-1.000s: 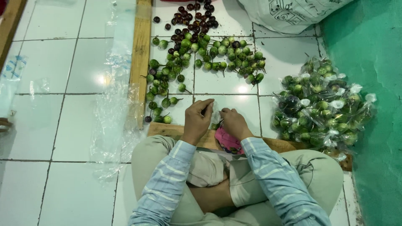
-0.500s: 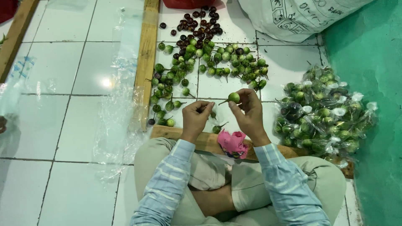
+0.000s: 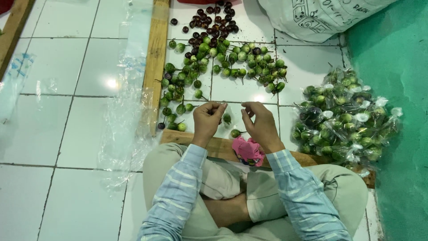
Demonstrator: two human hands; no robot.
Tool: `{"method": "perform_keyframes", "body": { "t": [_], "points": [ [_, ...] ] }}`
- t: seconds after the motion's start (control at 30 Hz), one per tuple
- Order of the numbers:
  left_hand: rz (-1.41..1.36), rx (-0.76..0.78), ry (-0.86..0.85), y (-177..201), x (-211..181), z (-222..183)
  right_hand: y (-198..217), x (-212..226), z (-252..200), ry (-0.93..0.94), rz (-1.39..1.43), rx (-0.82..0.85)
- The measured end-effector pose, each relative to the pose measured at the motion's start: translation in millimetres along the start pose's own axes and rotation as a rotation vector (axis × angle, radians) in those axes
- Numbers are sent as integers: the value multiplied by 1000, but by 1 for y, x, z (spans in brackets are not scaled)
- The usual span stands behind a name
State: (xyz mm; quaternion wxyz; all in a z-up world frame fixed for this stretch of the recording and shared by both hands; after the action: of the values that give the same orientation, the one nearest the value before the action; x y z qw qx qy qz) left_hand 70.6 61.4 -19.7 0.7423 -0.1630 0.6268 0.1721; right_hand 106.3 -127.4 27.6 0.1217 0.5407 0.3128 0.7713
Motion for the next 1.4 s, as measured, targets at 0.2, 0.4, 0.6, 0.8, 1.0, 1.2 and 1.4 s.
{"method": "perform_keyframes", "body": {
  "t": [0.2, 0.4, 0.6, 0.8, 1.0, 1.2, 1.4],
  "points": [
    [-1, 0, -10, -1, 5, -1, -99, -94, -26, -234, -358, 494],
    [-23, 28, -9, 1, -2, -3, -144, -127, -34, -205, -475, 628],
    [-18, 15, -2, 1, -1, -3, -52, -87, 0, -368, 114, 192],
    [-47, 19, 1, -4, 13, 0, 27, 2, 12, -95, 936, 14],
    [-61, 26, 5, -7, 1, -3, 15, 50, -2, 5, 343, 56],
    [-62, 30, 10, -6, 12, 1, -4, 59, -5, 55, 83, 77],
    [-83, 53, 34, -14, 5, -5, -21, -2, -2, -95, 145, 67]
  ]
}}
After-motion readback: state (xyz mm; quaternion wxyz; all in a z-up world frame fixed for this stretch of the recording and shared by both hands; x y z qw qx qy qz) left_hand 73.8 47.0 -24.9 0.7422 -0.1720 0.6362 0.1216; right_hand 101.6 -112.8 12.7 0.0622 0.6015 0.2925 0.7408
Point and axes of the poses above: each hand's wrist, its own z-axis towards the middle knuckle, its own y-axis out of the back of the hand, x = y × z, the point moved 8 cm from there along z, towards the middle knuckle, and after that the axes turned 5 degrees about -y, right-handed, at the moved point
